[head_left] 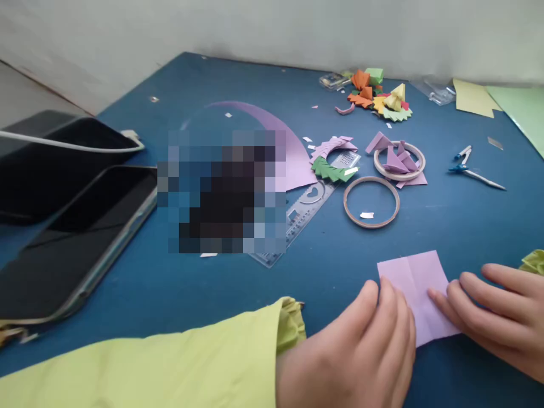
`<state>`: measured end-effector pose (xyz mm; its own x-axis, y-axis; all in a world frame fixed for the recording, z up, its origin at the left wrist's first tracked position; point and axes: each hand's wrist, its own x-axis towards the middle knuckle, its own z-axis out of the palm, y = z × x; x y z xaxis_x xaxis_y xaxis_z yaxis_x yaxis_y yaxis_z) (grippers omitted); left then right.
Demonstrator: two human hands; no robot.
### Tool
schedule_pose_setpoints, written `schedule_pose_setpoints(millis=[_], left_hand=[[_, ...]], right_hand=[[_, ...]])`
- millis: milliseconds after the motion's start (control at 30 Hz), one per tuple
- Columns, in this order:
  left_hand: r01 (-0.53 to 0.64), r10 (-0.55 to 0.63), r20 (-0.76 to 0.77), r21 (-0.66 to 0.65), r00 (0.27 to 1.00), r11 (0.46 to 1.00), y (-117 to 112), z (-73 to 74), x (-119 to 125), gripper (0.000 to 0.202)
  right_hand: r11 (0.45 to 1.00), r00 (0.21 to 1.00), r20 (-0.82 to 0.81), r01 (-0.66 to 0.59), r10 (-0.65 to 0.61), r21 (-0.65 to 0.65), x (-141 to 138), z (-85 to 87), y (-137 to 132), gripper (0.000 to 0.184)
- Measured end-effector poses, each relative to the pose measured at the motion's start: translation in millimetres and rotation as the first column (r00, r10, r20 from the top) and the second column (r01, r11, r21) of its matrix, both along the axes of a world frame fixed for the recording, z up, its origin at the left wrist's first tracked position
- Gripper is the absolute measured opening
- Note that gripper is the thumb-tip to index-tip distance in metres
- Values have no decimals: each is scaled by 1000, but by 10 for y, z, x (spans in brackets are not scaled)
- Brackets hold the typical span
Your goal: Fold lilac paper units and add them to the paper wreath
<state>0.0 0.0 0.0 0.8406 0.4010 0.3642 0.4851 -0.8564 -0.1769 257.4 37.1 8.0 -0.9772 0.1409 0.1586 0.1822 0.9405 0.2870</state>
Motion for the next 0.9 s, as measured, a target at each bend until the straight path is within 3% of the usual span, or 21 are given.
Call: schedule_pose_setpoints(millis=[200,267,333,400,467,567,667,767,900], left_hand=[[-4,27,123,-187,992,982,111,-57,-24,30],[-26,58,241,-134,969,991,120,-82,4,26],[-64,61,364,-5,929,998,96,-88,39,17],[-70,54,298,42,953,997,66,-79,65,12],[56,-73,150,112,986,992,64,-73,71,20],[146,-152,131,57,980,988,110,-101,55,29],[107,-106,175,6,979,994,142,-158,41,33],[69,-62,178,-34,982,997,142,-210,46,34],[22,-8,176,-83,984,996,143,-259,54,34]], right_hand=[[953,976,-186,53,-112,-298,-75,-120,123,22],[908,949,-251,77,-194,-412,-111,-143,178,22],[828,926,-248,108,-286,-550,-148,-144,227,20],[775,913,-217,148,-346,-615,-183,-138,265,17],[790,914,-205,171,-351,-589,-215,-139,286,17],[847,915,-218,197,-340,-494,-239,-152,278,16],[908,904,-251,254,-345,-334,-219,-145,212,11],[961,953,-175,216,-246,-175,-176,-106,115,25],[956,980,-99,144,-174,-257,-151,-87,46,27]])
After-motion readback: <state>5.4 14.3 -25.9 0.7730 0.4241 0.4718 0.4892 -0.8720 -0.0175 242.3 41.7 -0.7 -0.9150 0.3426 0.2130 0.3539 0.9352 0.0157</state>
